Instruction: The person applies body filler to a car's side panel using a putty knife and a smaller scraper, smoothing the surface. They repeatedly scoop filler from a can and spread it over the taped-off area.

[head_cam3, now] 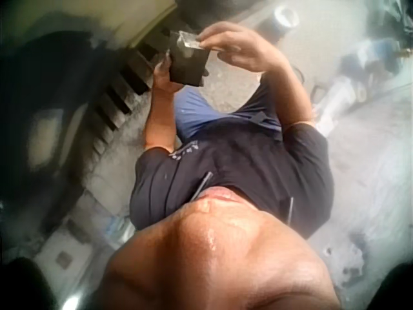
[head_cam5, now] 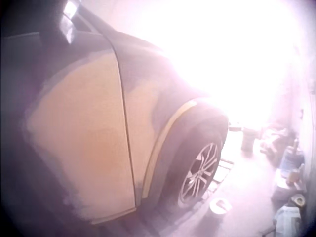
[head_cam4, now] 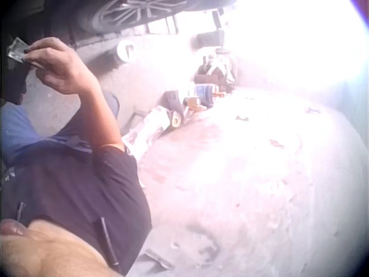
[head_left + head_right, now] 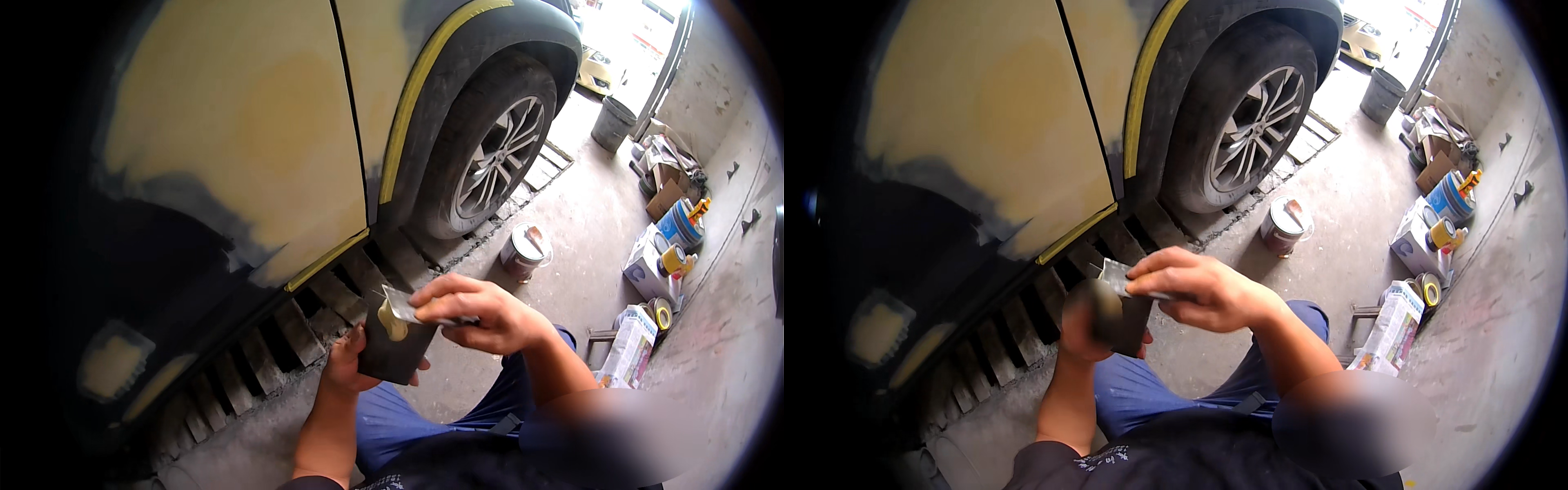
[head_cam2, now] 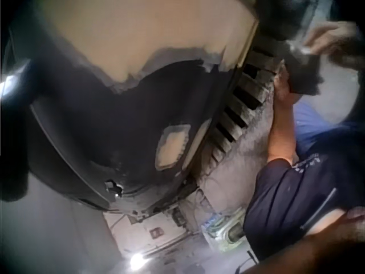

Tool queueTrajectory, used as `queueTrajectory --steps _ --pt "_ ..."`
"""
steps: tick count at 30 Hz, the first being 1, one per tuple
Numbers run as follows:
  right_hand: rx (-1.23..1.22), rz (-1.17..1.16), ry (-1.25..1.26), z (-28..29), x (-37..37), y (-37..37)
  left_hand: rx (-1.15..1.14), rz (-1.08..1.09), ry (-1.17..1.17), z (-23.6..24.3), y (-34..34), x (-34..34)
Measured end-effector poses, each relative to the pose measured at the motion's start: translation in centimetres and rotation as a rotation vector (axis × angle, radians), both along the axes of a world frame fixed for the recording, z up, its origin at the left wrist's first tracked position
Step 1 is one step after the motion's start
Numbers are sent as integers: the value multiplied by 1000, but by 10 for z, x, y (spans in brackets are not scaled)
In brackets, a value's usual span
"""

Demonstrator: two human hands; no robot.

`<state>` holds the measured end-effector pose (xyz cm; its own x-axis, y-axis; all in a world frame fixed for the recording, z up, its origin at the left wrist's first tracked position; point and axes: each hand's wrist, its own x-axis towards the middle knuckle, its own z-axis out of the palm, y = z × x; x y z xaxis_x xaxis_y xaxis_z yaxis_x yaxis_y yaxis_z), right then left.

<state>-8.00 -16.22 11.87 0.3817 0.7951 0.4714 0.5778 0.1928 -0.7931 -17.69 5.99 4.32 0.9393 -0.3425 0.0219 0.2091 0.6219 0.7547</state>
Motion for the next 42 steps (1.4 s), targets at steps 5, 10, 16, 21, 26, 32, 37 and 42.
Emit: queueTrajectory --steps 5,10,16,21,26,32,37,42 --pt "-145 -517 -278 -22 16 13 -205 104 -23 8 -19 14" --pt "-87 -592 -367 -48 -24 41 80 452 -163 -23 -23 25" --pt "-33 -551 -283 -25 -2 34 268 616 -230 -24 -17 24" --pt "-85 -535 -373 -44 -22 35 70 540 -137 -14 1 27" --pt "31 -265 -464 5 -8 18 -333 -110 -24 -5 20 10" --pt "-8 -227 -437 -19 16 12 -487 -261 14 -21 15 5" --pt "198 -320 422 -53 -10 -23 -269 125 -67 5 4 5" --pt "11 -190 883 -84 -38 4 -59 327 -176 -7 -21 10"
